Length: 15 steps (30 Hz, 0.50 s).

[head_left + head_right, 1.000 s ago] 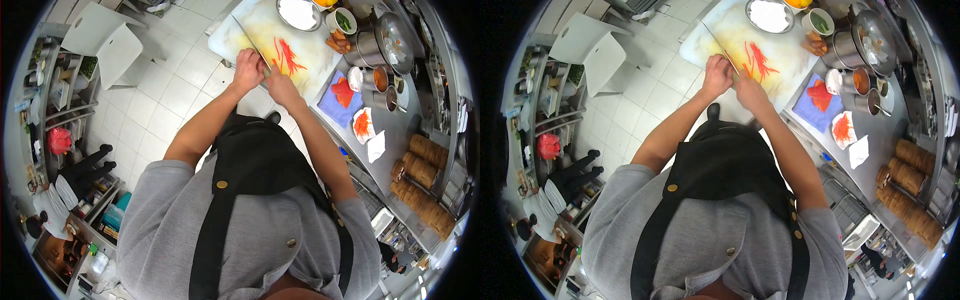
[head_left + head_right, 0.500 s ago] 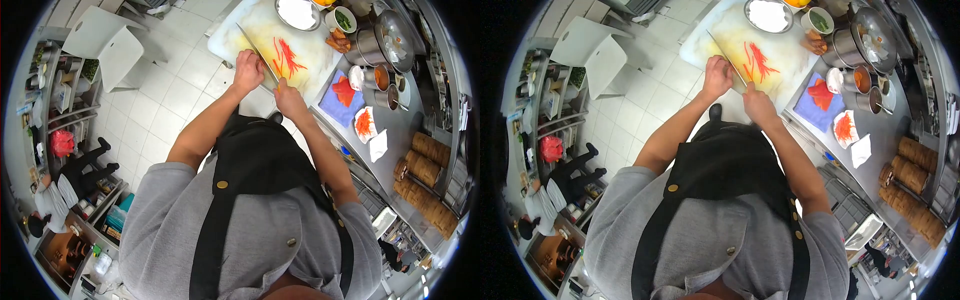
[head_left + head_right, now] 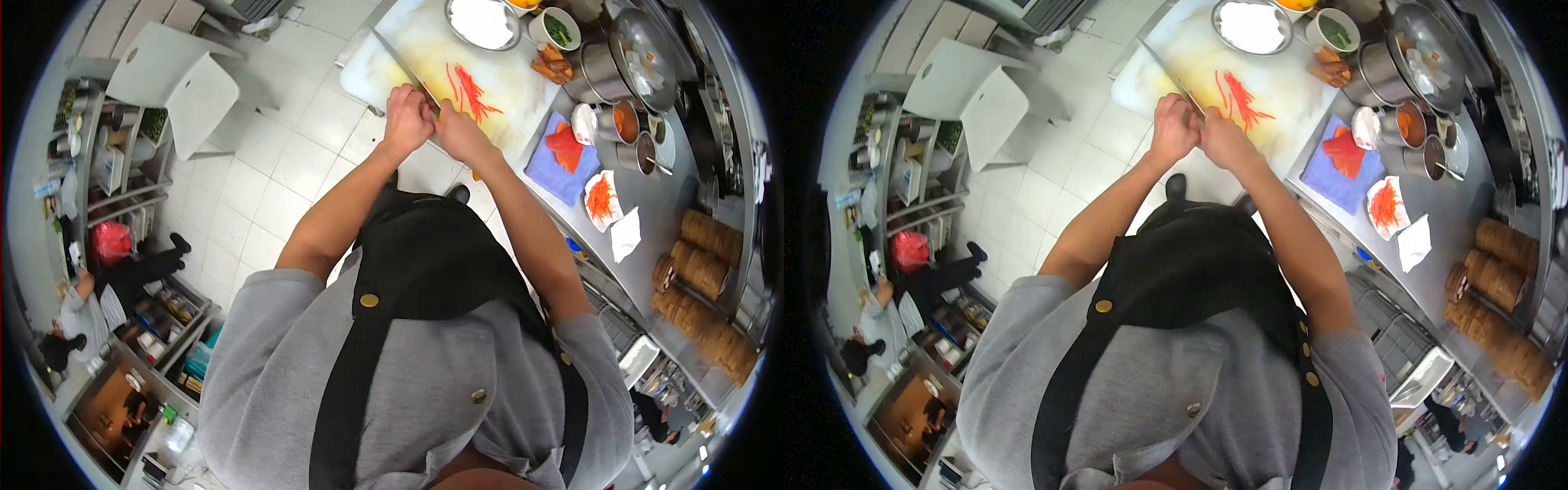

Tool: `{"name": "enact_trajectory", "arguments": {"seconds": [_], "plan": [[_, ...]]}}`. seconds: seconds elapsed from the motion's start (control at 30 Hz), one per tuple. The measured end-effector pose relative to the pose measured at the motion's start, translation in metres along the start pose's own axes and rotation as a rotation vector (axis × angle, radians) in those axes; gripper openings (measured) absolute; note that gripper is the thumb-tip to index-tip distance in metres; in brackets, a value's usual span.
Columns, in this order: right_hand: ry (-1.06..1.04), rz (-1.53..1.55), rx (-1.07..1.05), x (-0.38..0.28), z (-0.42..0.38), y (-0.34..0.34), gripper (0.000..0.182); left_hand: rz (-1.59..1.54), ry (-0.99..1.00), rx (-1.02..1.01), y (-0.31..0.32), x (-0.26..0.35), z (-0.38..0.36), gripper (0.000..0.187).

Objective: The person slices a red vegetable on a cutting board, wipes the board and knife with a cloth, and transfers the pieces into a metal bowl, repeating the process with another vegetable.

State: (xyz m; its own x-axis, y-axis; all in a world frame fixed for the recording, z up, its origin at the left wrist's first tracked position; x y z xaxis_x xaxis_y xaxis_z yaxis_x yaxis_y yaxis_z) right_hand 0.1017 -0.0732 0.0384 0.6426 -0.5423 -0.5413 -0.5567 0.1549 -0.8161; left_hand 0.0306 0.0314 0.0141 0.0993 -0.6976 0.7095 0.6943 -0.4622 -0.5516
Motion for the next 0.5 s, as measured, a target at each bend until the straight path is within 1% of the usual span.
{"name": "enact_trajectory", "arguments": {"seconds": [0.1, 0.17, 0.2, 0.23, 0.27, 0.3, 0.37, 0.4, 0.43, 0.5], "plan": [[-0.034, 0.043, -0.007, 0.013, -0.002, -0.011, 0.034, 0.068, 0.008, -0.041, 0.001, 0.005, 0.001, 0.014], [0.063, -0.009, -0.038, 0.021, -0.021, -0.028, 0.037, 0.117, 0.026, -0.049, 0.001, 0.01, 0.005, 0.013], [0.064, -0.008, -0.023, 0.023, -0.028, -0.035, 0.037, 0.168, 0.039, -0.081, 0.003, 0.012, 0.006, 0.013], [0.113, -0.045, -0.024, 0.029, -0.033, -0.041, 0.036, 0.221, 0.055, -0.112, 0.004, 0.014, 0.008, 0.013], [0.167, -0.08, -0.023, 0.032, -0.039, -0.045, 0.035, 0.224, 0.043, -0.154, 0.006, 0.015, 0.01, 0.014], [0.175, -0.074, -0.001, 0.031, -0.044, -0.051, 0.035, 0.222, 0.067, -0.158, 0.006, 0.016, 0.01, 0.014], [0.149, -0.211, 0.035, 0.025, -0.05, -0.064, 0.033, 0.171, 0.069, -0.166, 0.005, 0.019, 0.011, 0.019], [0.163, -0.201, 0.067, 0.026, -0.052, -0.069, 0.033, 0.147, 0.067, -0.196, 0.005, 0.022, 0.011, 0.025], [0.14, -0.202, 0.113, 0.027, -0.054, -0.072, 0.031, 0.146, 0.104, -0.208, 0.001, 0.04, 0.014, 0.025], [0.138, -0.191, 0.185, 0.029, -0.055, -0.074, 0.029, 0.232, 0.244, -0.147, -0.004, 0.08, 0.018, 0.026]]}}
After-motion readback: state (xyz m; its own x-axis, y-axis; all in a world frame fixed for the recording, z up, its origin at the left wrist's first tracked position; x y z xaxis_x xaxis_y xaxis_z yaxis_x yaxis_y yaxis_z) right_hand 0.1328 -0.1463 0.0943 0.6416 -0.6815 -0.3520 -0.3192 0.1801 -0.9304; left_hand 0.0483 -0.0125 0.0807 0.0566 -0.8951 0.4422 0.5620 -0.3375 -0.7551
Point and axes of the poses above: each hand's wrist, its own z-axis towards the middle knuckle, its own y-axis out of the palm, x = y × z, the point moved 5 cm from there along z, towards the middle knuckle, and after that the axes turned 1 degree about -z, right-handed, at the moved point
